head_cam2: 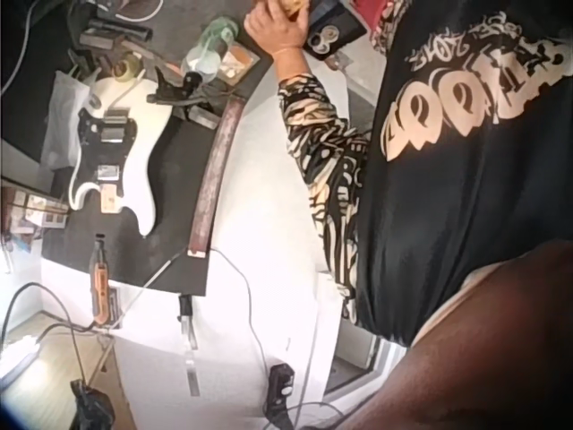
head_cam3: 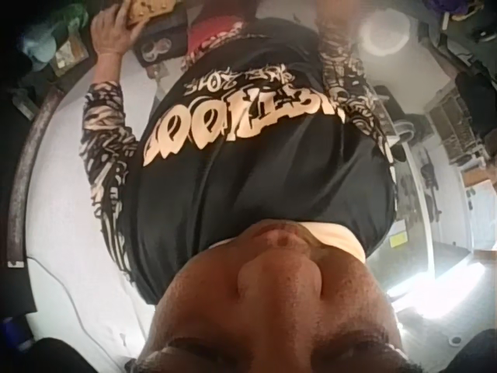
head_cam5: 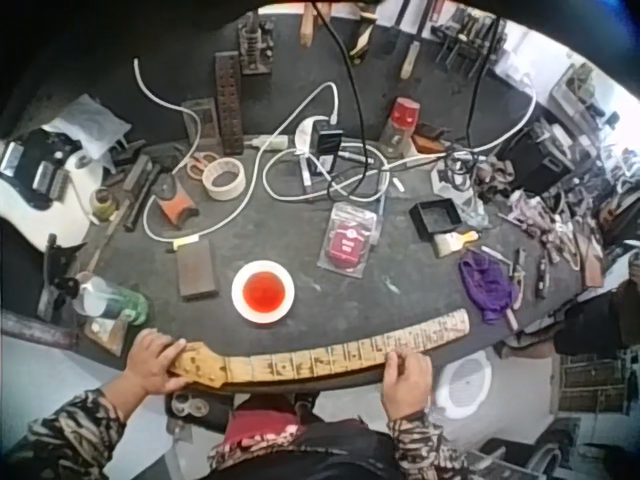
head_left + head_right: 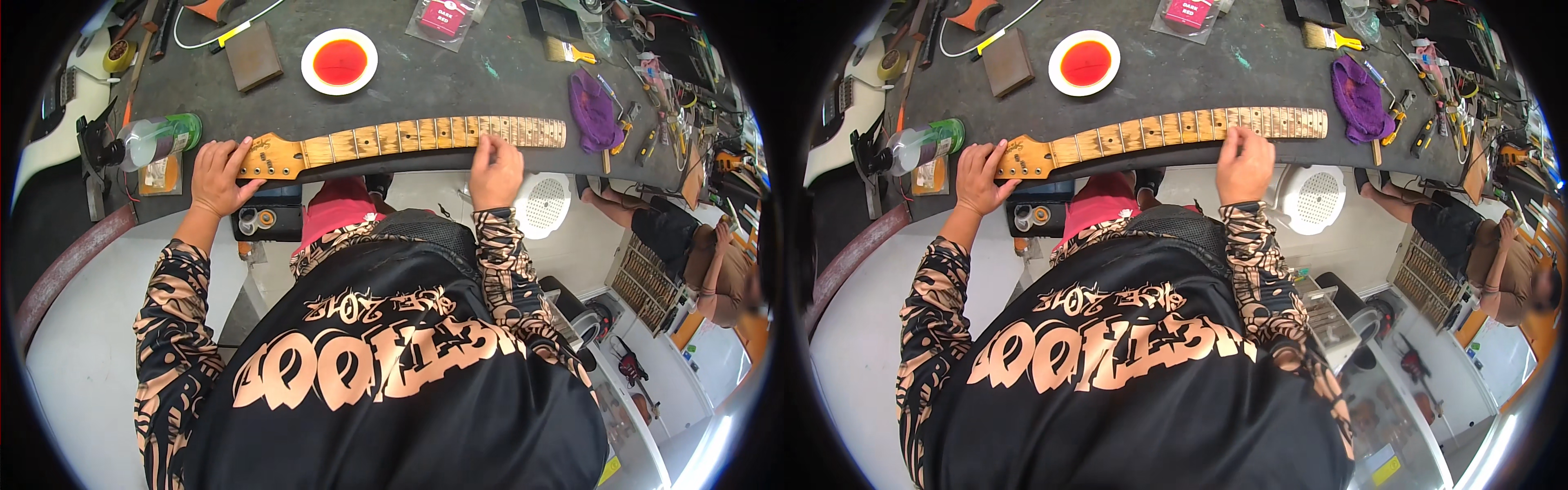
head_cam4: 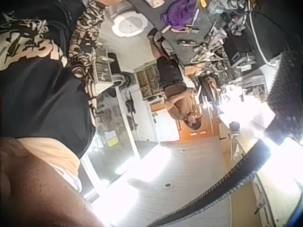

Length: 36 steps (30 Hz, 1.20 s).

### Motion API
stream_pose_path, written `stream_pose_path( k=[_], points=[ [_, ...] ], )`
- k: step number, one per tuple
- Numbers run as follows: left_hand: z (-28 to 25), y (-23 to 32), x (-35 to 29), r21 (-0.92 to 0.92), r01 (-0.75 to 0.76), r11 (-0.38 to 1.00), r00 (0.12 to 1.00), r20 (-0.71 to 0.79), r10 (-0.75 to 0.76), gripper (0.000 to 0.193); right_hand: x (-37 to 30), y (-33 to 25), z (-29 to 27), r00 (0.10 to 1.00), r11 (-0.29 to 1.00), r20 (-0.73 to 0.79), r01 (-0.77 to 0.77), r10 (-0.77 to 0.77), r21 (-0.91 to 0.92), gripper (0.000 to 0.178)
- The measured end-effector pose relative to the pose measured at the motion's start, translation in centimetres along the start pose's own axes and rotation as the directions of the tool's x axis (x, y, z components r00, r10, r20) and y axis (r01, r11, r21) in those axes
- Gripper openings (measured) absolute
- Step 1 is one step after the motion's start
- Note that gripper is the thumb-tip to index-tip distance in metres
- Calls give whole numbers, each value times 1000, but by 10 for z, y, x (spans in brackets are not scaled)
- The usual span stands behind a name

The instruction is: The person applies a red stain to the headstock and neck of a guitar using a small brush, frequently dipping the brush into a small dish of red liquid while holding the neck steady with their other hand.

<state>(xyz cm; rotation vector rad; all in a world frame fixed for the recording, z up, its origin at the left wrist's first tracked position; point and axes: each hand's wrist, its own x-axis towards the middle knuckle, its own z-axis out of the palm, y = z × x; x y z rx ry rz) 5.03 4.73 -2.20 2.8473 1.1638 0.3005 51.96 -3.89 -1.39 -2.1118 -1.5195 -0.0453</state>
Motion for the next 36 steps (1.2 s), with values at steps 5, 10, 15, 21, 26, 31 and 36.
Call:
stream_pose_path(
  k=[5,10,15,21,26,31,36],
  points=[
    [0,0,0,3,-3,1000,1000,5,3,77,2,0,0,997,998,26,-68,67,18,12],
    [-1,1,0,-10,3,1000,1000,8,-3,77,1,-1,0,998,998,8,-56,56,43,13],
    [-2,1,1,-4,5,1000,1000,6,-5,78,0,-7,-3,999,995,21,32,-34,89,10],
    [-1,0,2,-9,1,1000,1000,0,-1,79,3,-14,-2,998,993,16,58,-60,107,9],
    [-1,0,1,-7,6,1000,1000,2,-6,80,-9,-23,1,995,992,99,21,-33,125,8],
    [-3,2,2,2,18,1000,1000,6,-18,81,-6,-11,3,999,995,13,38,-39,96,9],
    [-1,0,-1,-5,13,1000,1000,7,-13,80,-10,-17,-2,997,992,77,6,-15,123,9]
  ],
)
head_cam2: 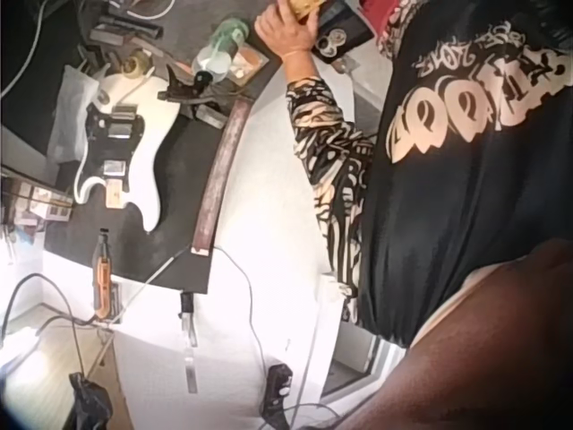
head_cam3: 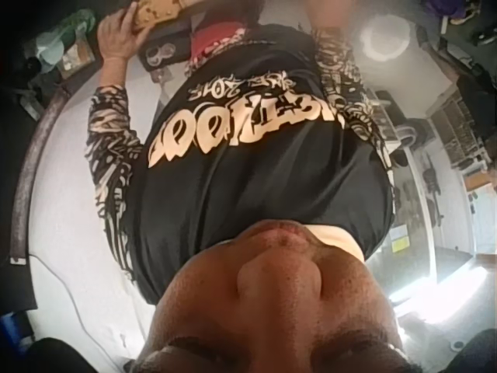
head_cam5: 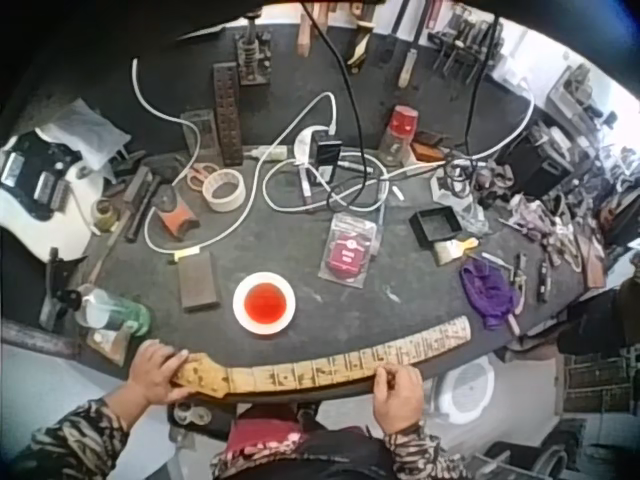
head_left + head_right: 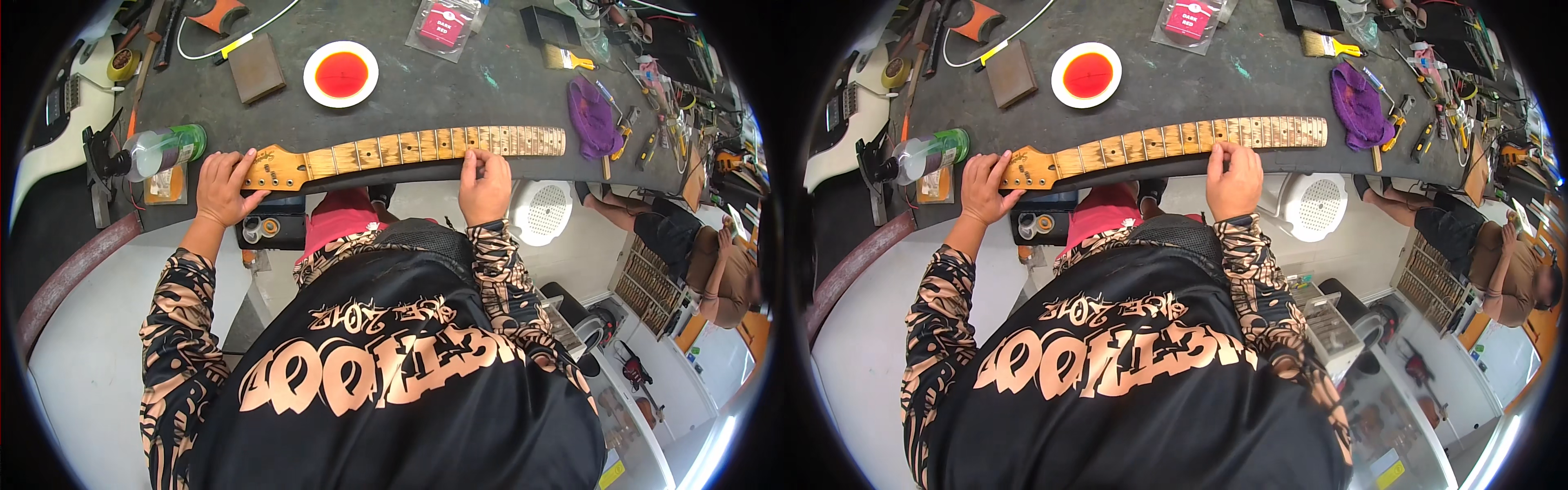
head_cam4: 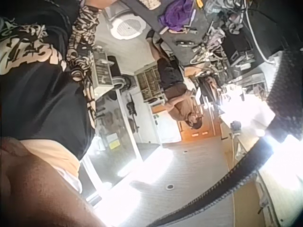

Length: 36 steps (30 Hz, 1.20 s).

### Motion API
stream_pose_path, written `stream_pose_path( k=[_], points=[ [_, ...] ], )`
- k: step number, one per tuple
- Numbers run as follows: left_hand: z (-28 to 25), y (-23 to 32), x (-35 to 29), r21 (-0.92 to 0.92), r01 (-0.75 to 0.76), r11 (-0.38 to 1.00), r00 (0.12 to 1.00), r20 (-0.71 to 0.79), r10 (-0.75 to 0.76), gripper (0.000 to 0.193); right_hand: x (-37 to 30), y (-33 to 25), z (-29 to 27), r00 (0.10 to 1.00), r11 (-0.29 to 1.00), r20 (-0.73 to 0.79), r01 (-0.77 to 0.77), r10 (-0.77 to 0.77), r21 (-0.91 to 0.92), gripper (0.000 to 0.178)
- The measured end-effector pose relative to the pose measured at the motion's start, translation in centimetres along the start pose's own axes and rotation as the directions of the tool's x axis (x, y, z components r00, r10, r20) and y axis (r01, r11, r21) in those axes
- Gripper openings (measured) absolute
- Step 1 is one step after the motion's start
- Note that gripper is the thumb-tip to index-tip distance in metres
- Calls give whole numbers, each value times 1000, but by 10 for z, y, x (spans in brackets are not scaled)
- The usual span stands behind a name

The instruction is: The person applies a red stain to the headstock and neck of a guitar using a small brush, frequently dipping the brush into a small dish of red liquid while holding the neck steady with their other hand.

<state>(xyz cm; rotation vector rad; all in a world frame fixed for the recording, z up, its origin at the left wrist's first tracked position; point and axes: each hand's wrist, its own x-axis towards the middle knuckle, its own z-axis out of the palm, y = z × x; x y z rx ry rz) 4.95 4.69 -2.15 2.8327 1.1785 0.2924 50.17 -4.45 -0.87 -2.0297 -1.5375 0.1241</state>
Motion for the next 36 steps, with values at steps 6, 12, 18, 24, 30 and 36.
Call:
stream_pose_path(
  k=[6,12,18,24,30,36],
  points=[
    [-1,0,1,-7,-6,1000,1000,11,7,79,-2,-5,-4,998,997,25,53,-55,61,8],
    [0,0,0,-6,-7,1000,1000,4,7,78,5,-17,10,997,998,34,67,-67,9,9],
    [0,0,1,-3,-8,1000,1000,2,8,78,-3,-12,1,990,989,82,124,-118,-78,10],
    [0,0,0,-3,-9,1000,1000,8,9,78,-1,-18,-1,990,991,71,125,-122,-36,10],
    [-1,-1,1,-4,-8,1000,1000,10,8,78,-14,-14,-18,987,992,117,116,-110,-45,9],
    [0,0,1,-8,-11,1000,1000,-4,10,77,12,-28,0,986,989,89,137,-141,47,10]
  ],
)
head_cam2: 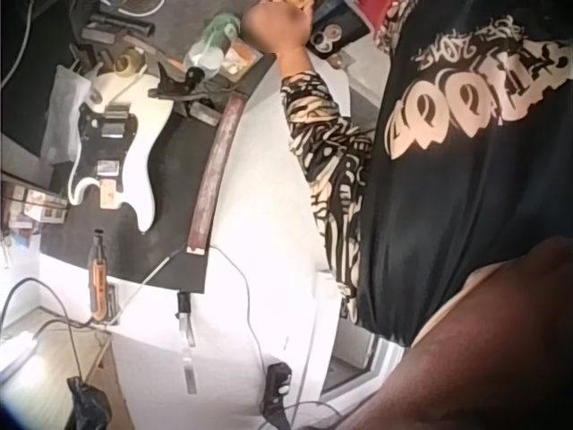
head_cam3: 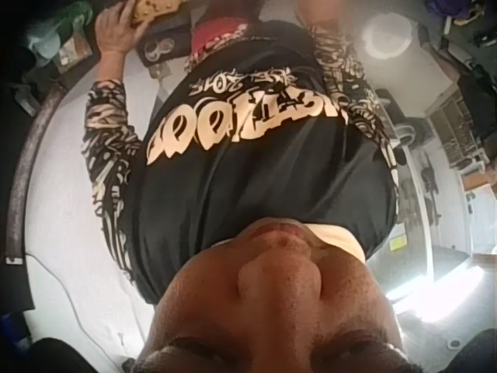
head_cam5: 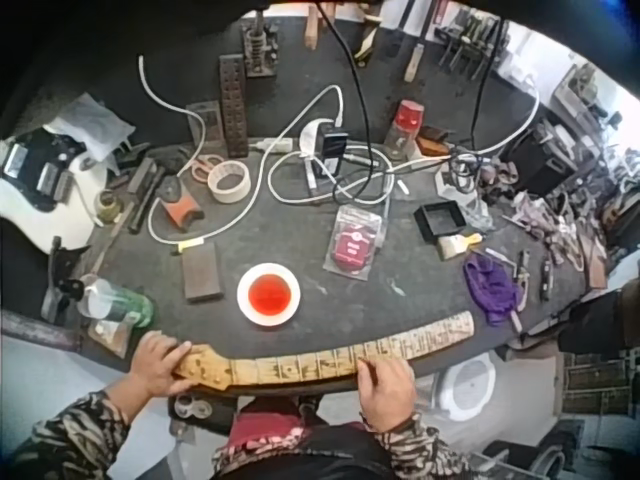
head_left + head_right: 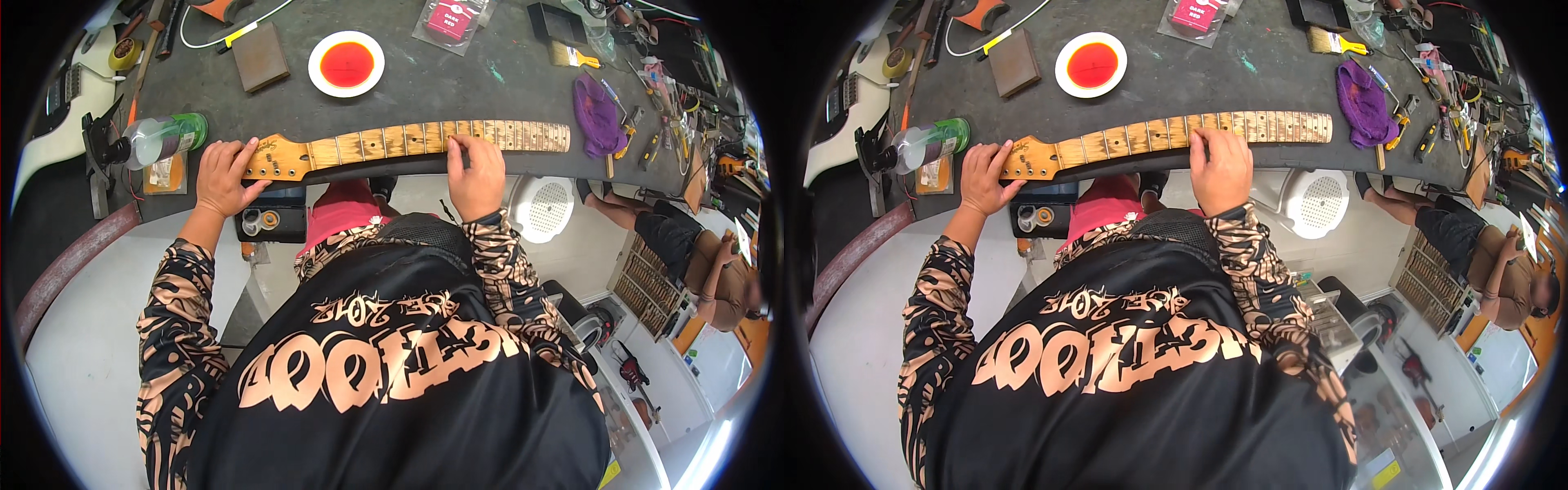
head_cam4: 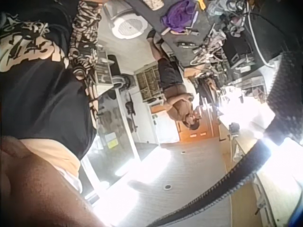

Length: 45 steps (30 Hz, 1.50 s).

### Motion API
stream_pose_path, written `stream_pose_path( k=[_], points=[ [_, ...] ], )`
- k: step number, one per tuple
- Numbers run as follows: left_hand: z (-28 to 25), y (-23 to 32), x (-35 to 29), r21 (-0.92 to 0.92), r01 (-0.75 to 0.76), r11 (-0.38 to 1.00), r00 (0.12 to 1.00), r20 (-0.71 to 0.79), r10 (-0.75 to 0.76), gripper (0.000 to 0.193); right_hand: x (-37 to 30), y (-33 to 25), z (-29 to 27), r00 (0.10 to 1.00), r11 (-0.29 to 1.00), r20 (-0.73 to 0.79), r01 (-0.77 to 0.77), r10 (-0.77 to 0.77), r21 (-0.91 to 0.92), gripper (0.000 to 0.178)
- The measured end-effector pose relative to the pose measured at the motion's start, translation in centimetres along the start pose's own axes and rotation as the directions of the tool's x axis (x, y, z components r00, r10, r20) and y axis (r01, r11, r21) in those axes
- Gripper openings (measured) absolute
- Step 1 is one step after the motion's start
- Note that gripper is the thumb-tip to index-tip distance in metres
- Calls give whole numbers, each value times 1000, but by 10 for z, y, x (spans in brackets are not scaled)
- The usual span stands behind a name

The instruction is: The person applies a red stain to the headstock and neck of a guitar using a small brush, frequently dipping the brush into a small dish of red liquid while holding the neck steady with their other hand.

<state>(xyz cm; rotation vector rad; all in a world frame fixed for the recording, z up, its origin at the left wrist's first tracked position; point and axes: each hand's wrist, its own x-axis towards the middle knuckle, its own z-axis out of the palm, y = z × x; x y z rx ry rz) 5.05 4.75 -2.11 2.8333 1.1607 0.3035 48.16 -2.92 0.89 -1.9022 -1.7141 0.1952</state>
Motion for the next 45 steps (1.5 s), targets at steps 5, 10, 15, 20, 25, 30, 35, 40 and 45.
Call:
stream_pose_path(
  k=[5,10,15,20,25,30,35,40,45],
  points=[
    [-3,3,4,2,-1,1000,999,-37,1,80,-1,-4,6,999,998,39,39,-37,-42,12],
    [-4,3,4,-3,8,1000,1000,-21,-8,79,-18,-10,-2,997,991,67,51,-43,-120,12],
    [-1,1,1,-2,2,1000,1000,-14,-2,79,-19,-12,-12,991,990,128,52,-34,-134,11],
    [-1,0,0,-4,7,1000,1000,-9,-7,79,-17,9,-23,999,993,34,-11,15,-120,10],
    [-2,1,-1,0,9,1000,1000,-3,-9,78,2,44,-32,991,988,-51,-124,120,-90,11],
    [0,1,1,-6,1,1000,1000,-9,-1,78,3,47,-18,997,994,-10,-83,83,-78,12],
    [-4,2,6,5,2,1000,1000,-24,-2,80,2,41,-22,999,990,-33,-9,5,-142,10],
    [-1,0,1,2,0,1000,1000,-5,0,78,-7,38,-22,1000,981,-5,-2,1,-196,12],
    [1,-1,0,-4,1,1000,1000,6,-1,78,10,39,-18,1000,984,-6,1,-2,-178,12]
  ],
)
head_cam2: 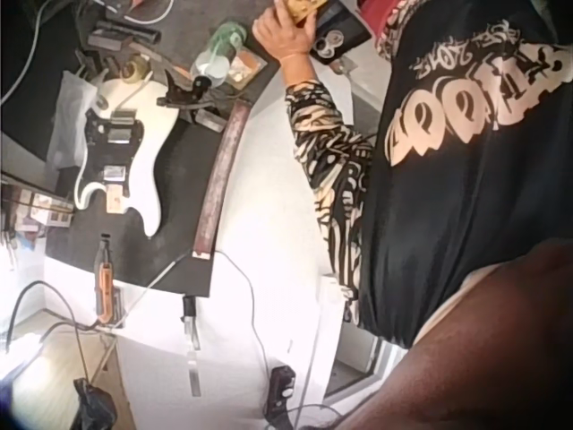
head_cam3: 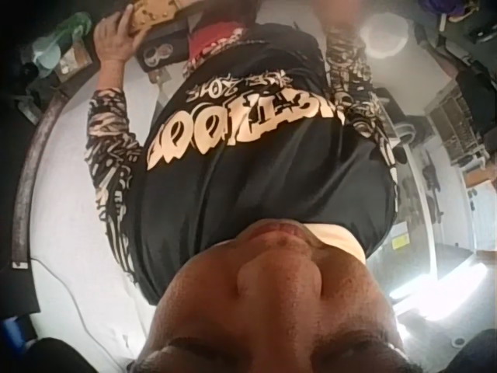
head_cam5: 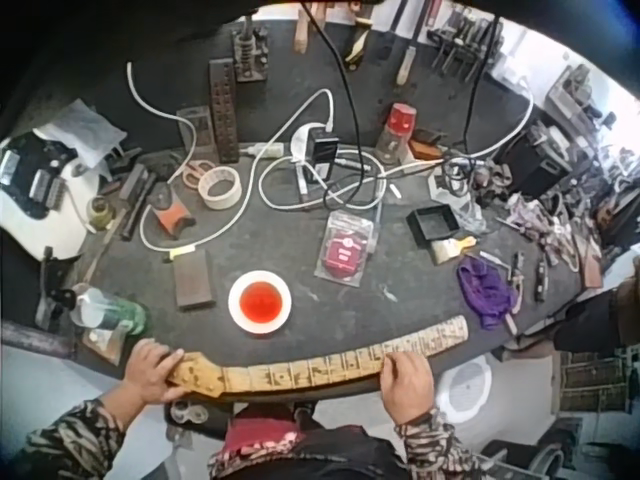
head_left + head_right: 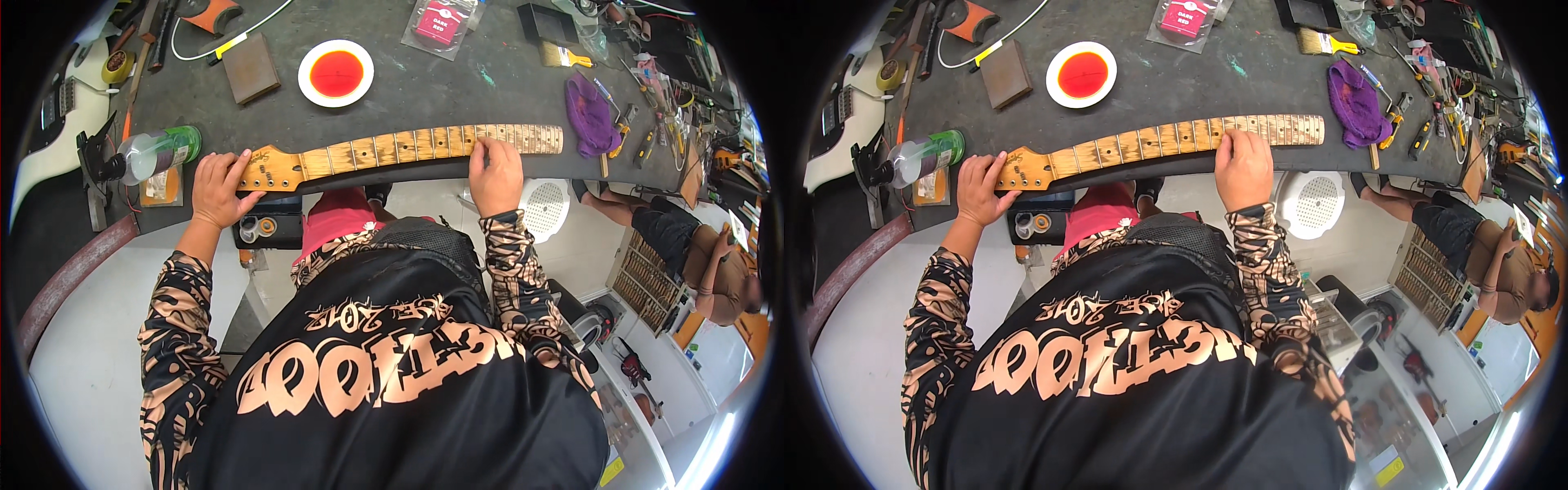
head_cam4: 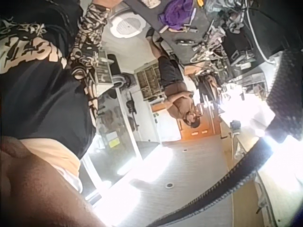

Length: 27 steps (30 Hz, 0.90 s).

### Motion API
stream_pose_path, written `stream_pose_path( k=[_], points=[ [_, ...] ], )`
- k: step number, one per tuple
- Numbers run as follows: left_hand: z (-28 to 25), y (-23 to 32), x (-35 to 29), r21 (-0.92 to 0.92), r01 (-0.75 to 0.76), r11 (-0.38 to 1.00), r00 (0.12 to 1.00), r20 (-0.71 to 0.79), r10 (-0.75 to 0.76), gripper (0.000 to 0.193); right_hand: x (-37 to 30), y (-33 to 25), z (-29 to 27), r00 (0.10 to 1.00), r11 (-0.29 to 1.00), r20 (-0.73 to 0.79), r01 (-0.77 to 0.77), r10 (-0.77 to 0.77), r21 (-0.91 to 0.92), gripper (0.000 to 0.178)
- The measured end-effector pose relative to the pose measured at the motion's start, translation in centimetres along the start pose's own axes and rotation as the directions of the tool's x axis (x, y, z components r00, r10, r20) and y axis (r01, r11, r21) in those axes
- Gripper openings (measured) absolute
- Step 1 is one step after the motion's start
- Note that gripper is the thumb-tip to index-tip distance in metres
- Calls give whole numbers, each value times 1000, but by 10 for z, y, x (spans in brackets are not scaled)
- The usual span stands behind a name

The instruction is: The person applies a red stain to the headstock and neck of a guitar using a small brush, frequently dipping the brush into a small dish of red liquid while holding the neck steady with their other hand.

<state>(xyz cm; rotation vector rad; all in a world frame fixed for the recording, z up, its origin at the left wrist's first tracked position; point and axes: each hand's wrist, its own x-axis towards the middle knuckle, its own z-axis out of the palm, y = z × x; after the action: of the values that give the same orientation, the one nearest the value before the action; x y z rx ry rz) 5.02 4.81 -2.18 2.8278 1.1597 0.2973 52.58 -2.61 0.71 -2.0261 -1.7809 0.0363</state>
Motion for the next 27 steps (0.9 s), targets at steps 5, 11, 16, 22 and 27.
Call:
stream_pose_path(
  k=[5,11,16,22,27],
  points=[
    [0,1,-1,6,5,1000,1000,7,-5,78,22,2,3,999,1000,48,-15,14,23,10],
    [-1,1,-1,4,7,1000,1000,1,-7,78,-7,1,-5,1000,999,13,-9,9,30,9],
    [-1,0,0,1,-4,1000,1000,3,4,79,4,4,3,999,998,-34,40,-38,48,9],
    [-2,3,2,3,-1,1000,1000,-31,1,82,19,9,8,999,998,13,-31,30,50,11],
    [-1,1,2,-1,-7,1000,999,-36,6,82,20,10,7,996,990,40,-81,77,115,10]
  ],
)
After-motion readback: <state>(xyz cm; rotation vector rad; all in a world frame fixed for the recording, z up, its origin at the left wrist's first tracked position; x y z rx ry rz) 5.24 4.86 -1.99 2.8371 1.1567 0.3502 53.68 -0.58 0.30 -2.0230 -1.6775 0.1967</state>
